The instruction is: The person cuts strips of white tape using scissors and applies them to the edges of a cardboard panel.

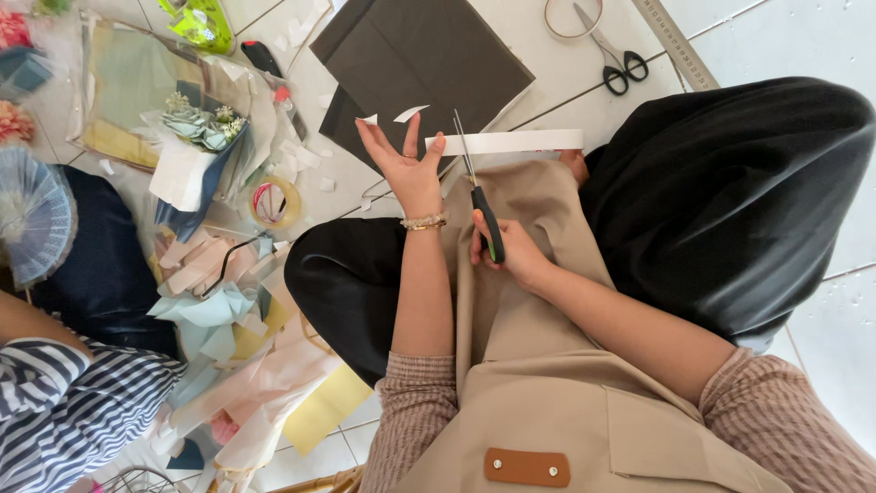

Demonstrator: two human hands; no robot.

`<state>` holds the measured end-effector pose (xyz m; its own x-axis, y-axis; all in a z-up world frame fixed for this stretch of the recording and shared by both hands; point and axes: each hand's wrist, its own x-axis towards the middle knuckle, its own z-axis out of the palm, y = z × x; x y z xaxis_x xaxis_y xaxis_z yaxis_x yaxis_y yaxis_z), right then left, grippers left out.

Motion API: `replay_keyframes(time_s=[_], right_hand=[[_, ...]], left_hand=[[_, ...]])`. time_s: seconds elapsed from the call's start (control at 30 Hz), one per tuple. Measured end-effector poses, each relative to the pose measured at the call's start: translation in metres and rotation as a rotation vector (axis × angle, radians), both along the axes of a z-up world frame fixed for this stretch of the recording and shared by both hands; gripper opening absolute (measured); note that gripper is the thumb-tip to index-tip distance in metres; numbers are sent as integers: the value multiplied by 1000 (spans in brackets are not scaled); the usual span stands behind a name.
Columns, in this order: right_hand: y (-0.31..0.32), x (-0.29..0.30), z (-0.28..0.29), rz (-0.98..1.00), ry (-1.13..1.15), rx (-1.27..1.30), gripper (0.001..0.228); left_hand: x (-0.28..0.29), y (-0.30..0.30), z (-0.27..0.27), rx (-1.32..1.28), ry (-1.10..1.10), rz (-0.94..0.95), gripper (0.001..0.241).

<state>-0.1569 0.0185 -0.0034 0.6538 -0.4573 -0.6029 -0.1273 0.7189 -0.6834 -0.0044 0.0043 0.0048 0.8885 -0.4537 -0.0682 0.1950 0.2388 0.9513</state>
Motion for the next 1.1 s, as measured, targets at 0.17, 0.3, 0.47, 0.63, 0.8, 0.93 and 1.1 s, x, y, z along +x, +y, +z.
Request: replay_keyframes(time_s=[0.17,0.3,0.47,0.63,0.8,0.93,1.1], right_hand=[[2,0,2,12,-9,-11,55],[2,3,9,6,-15,-13,55],[6,4,11,-11,-43,-37,56],[8,3,4,-19,-46,-44,56],[7,4,14,44,-4,-91,52],[5,-3,-3,105,30,-190,56],[-1,-22,-25,49,106,-272,52]], left_hand=[[-3,0,2,-9,-3,20,113],[-5,0,7,-14,20,37,113],[-4,3,4,-17,-15,39,111],[-9,4,14,-4,-57,67,111],[-7,7,15,-71,-134,195,112],[7,17,-2,-68,-210,265,110],[7,18,20,89,-280,340,102]])
